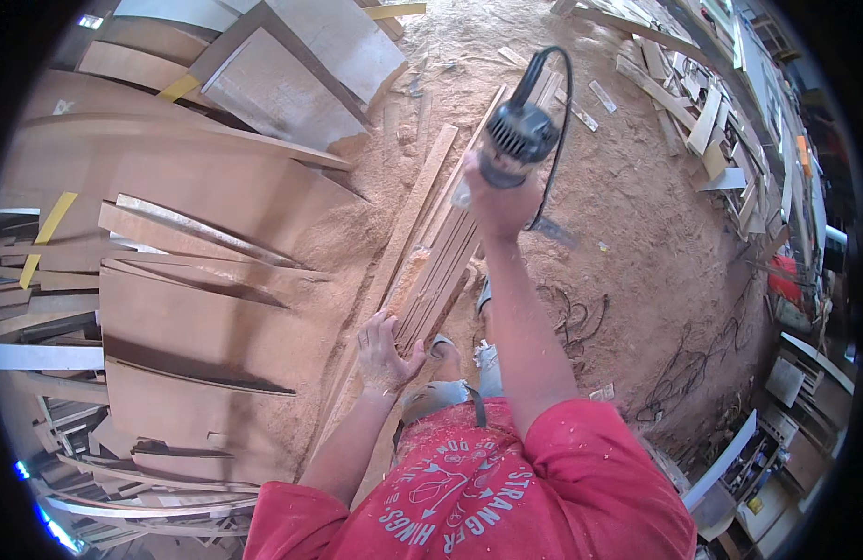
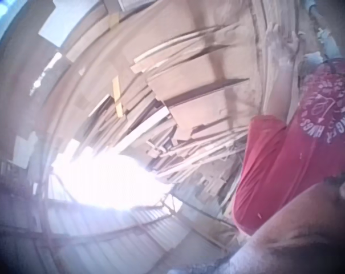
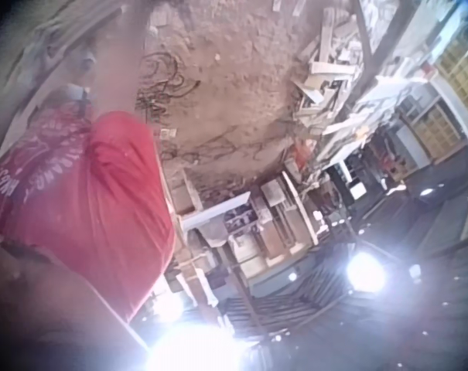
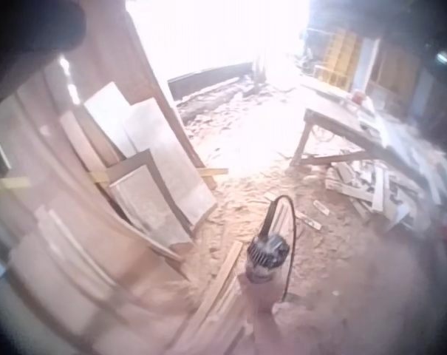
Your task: The person uses a handheld router to shape the edge of a stack of wooden boards, guiding the tool along the length of the wood while holding the boards in place with one hand.
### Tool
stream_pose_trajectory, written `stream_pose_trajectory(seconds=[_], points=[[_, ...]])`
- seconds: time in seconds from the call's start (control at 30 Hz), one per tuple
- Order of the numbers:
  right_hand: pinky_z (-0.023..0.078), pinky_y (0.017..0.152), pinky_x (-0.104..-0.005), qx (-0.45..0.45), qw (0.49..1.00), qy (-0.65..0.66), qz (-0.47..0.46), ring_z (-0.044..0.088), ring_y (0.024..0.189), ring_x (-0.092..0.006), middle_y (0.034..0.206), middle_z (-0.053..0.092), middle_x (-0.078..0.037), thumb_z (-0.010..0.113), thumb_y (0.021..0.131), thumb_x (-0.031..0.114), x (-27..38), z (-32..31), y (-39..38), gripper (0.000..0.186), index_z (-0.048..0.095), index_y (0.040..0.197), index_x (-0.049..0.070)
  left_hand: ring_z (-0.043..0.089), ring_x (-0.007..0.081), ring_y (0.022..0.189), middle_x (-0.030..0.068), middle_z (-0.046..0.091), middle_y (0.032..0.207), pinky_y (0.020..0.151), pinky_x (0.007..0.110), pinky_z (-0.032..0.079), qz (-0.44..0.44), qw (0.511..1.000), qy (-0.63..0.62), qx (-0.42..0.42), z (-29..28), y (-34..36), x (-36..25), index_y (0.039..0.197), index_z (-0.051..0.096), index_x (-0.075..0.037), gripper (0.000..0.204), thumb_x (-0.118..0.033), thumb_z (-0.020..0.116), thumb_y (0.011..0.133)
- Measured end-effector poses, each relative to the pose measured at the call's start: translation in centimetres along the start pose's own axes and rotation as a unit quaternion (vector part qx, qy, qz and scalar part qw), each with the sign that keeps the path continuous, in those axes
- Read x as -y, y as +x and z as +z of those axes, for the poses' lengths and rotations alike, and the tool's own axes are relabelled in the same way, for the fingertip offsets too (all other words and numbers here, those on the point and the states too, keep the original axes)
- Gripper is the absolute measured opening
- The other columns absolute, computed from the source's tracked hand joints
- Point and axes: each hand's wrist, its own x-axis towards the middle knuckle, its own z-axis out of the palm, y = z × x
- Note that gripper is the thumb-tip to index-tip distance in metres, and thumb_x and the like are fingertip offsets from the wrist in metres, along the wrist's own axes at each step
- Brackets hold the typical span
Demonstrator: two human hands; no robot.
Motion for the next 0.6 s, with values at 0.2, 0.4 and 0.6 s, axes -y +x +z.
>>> stream_pose_trajectory(seconds=[0.2,0.4,0.6], points=[[0.067,0.083,-0.0390,0.050,0.995,-0.045,-0.071,0.085,0.092,-0.0274,0.107,0.085,-0.013,0.098,0.072,0.027,-4.2,-1.3,-2.0,0.061,0.076,0.123,0.002,0.058,0.0485,0.138,0.0264,0.063,0.149,0.120,0.061,0.046,0.007,1.000,0.001,0.004,0.3,0.1,0.1,0.139,0.060,-0.002,0.067,-0.034,0.086,0.087],[0.067,0.083,-0.0391,0.037,0.983,-0.069,-0.168,0.084,0.095,-0.0318,0.108,0.083,-0.013,0.095,0.068,0.025,-7.7,-0.6,1.9,0.064,0.075,0.125,0.003,0.057,0.0483,0.141,0.0263,0.062,0.151,0.122,0.062,0.044,0.003,1.000,0.006,0.019,0.3,-0.1,0.4,0.141,0.060,-0.003,0.068,-0.035,0.086,0.087],[0.068,0.086,-0.0386,0.013,0.989,-0.056,-0.137,0.083,0.095,-0.0247,0.108,0.083,-0.010,0.099,0.065,0.023,-7.7,0.4,6.2,0.070,0.074,0.127,0.004,0.057,0.0491,0.140,0.0267,0.061,0.154,0.120,0.062,0.044,0.006,1.000,-0.002,0.018,0.1,0.1,0.3,0.143,0.058,-0.003,0.069,-0.032,0.086,0.087]])
